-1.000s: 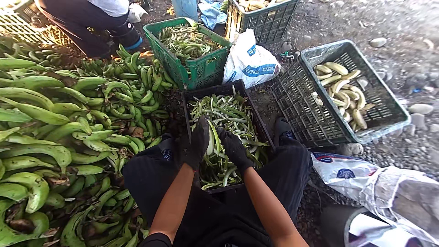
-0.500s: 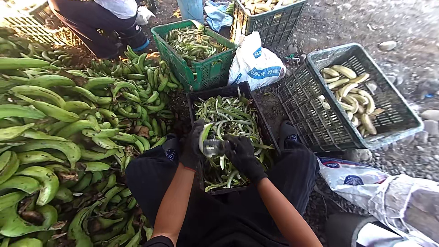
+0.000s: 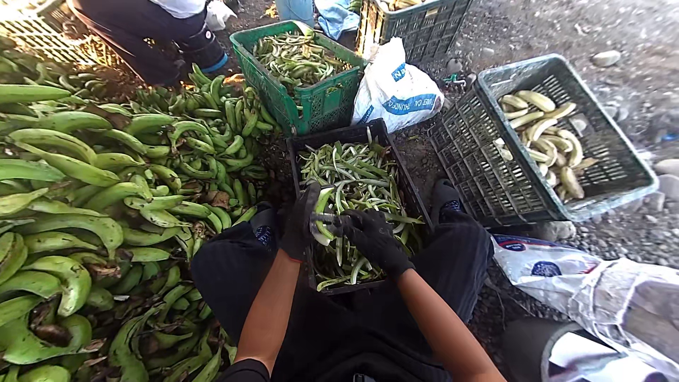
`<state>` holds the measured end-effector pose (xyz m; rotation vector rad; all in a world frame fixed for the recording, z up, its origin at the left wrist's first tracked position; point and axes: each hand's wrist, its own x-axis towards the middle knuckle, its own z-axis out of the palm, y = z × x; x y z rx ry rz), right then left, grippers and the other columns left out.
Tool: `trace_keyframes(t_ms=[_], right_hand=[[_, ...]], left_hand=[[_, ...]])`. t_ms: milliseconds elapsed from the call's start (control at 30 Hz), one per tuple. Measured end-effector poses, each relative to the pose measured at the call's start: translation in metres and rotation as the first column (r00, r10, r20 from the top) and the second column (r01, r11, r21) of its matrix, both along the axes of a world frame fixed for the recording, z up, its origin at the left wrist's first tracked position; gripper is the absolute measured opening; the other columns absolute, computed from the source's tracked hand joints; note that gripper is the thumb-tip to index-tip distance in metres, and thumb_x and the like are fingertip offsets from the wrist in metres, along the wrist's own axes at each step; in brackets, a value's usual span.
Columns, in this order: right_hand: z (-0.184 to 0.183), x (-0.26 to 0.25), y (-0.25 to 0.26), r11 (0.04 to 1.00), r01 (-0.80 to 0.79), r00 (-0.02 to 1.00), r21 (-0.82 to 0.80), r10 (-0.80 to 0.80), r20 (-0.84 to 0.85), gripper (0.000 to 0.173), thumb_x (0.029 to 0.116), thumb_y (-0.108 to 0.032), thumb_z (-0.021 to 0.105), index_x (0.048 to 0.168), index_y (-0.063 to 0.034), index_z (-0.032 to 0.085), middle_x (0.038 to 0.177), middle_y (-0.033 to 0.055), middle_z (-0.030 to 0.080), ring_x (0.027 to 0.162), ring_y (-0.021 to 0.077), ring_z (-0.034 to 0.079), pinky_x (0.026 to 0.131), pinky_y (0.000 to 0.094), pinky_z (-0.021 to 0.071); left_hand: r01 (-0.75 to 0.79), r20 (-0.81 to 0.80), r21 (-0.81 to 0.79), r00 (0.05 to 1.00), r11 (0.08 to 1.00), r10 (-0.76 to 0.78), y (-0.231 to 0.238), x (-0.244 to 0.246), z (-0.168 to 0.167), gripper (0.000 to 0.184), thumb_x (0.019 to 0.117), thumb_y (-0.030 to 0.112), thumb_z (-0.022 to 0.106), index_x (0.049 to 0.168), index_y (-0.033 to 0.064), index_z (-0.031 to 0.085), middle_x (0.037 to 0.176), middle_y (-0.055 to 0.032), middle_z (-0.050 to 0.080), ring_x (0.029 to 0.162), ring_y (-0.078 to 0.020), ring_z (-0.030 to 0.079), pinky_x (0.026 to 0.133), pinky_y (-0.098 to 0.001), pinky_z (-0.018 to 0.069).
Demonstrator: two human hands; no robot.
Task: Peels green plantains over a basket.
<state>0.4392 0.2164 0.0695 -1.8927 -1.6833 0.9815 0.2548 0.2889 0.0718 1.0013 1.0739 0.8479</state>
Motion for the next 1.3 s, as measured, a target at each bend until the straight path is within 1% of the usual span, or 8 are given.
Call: trace_keyframes(t_ms=[233,367,500,633,967,1133,1200,1300], right_hand=[[-0.012,-0.004,0.036,0.965,0.261,0.949,-0.024,-0.261,-0.176,0.054,0.1015,-0.062,0.046,0.119,-0.0169,0.07,0.104,0.0135,0.07,0.1,0.0345,0.065,0.083,0.0638,0.0485],[-0.006,0.012,0.034,0.961,0.249,0.938,0.117,-0.209,-0.275,0.053,0.1012,-0.062,0.046,0.117,-0.0186,0.071,0.095,0.0071,0.069,0.087,0.0255,0.064,0.077,0.0563,0.0498],[0.007,0.024,0.016,0.984,-0.068,0.997,0.162,0.071,-0.008,0.05,0.0975,-0.057,0.054,0.132,-0.0235,0.069,0.12,0.0135,0.068,0.116,0.037,0.059,0.095,0.0641,0.0456],[0.008,0.018,0.0,0.984,-0.161,0.986,0.071,0.157,0.052,0.055,0.0918,-0.064,0.057,0.13,-0.0269,0.07,0.12,0.0156,0.066,0.119,0.0403,0.055,0.094,0.0647,0.0419],[-0.018,-0.005,0.032,0.944,0.326,0.944,-0.053,-0.328,-0.043,0.055,0.0969,-0.061,0.055,0.138,-0.0257,0.062,0.131,0.0199,0.061,0.125,0.0445,0.053,0.091,0.0688,0.044],[-0.024,0.01,0.044,0.915,0.402,0.909,-0.032,-0.404,-0.102,0.055,0.0971,-0.064,0.052,0.13,-0.0227,0.068,0.121,0.0174,0.066,0.117,0.0401,0.058,0.089,0.0671,0.0455],[-0.034,0.029,0.048,0.86,0.509,0.843,-0.029,-0.505,-0.186,0.057,0.0996,-0.064,0.045,0.12,-0.0182,0.071,0.111,0.0126,0.071,0.108,0.033,0.065,0.089,0.0633,0.049],[-0.036,0.05,0.032,0.864,0.504,0.831,-0.005,-0.487,-0.268,0.048,0.1103,-0.042,0.039,0.135,-0.0062,0.06,0.126,0.0209,0.065,0.117,0.0367,0.062,0.099,0.0607,0.0471]], left_hand=[[-0.078,-0.446,0.216,0.879,0.973,0.17,0.001,0.014,-0.007,0.06,0.1098,0.049,0.028,0.13,0.0043,0.062,0.112,-0.0188,0.067,0.104,-0.0258,0.065,0.092,-0.0487,0.0531],[-0.128,0.115,0.047,0.986,0.991,0.122,0.004,0.01,0.005,0.058,0.1094,0.052,0.023,0.118,0.0085,0.06,0.075,-0.0069,0.068,0.062,-0.0155,0.066,0.057,-0.0316,0.0579],[-0.132,0.183,0.065,0.976,0.989,0.118,0.005,0.0,0.001,0.046,0.1089,0.048,0.033,0.131,0.0172,0.058,0.099,-0.0024,0.069,0.082,-0.0102,0.066,0.071,-0.0305,0.0576],[-0.113,0.173,0.019,0.979,0.993,0.108,0.002,-0.001,0.005,0.048,0.1074,0.053,0.032,0.124,0.0195,0.062,0.083,0.0001,0.066,0.062,-0.0068,0.06,0.055,-0.0234,0.053],[-0.202,-0.178,0.069,0.961,0.977,0.212,0.007,0.019,-0.016,0.049,0.1088,0.046,0.038,0.136,0.0105,0.058,0.119,-0.0128,0.066,0.105,-0.0203,0.064,0.092,-0.0436,0.0544],[-0.145,-0.141,0.091,0.977,0.985,0.157,0.007,0.021,-0.016,0.049,0.1095,0.046,0.036,0.136,0.0108,0.057,0.114,-0.0112,0.067,0.099,-0.0179,0.066,0.087,-0.0401,0.0568],[-0.087,-0.089,0.113,0.991,0.99,0.097,0.005,0.025,-0.018,0.046,0.1104,0.042,0.035,0.13,0.0082,0.06,0.098,-0.009,0.068,0.08,-0.0156,0.067,0.071,-0.0346,0.0603],[-0.11,-0.039,0.043,0.993,0.993,0.112,0.007,0.029,-0.013,0.046,0.1119,0.038,0.031,0.127,0.0022,0.056,0.086,-0.0106,0.066,0.066,-0.0178,0.065,0.059,-0.0349,0.0593]])
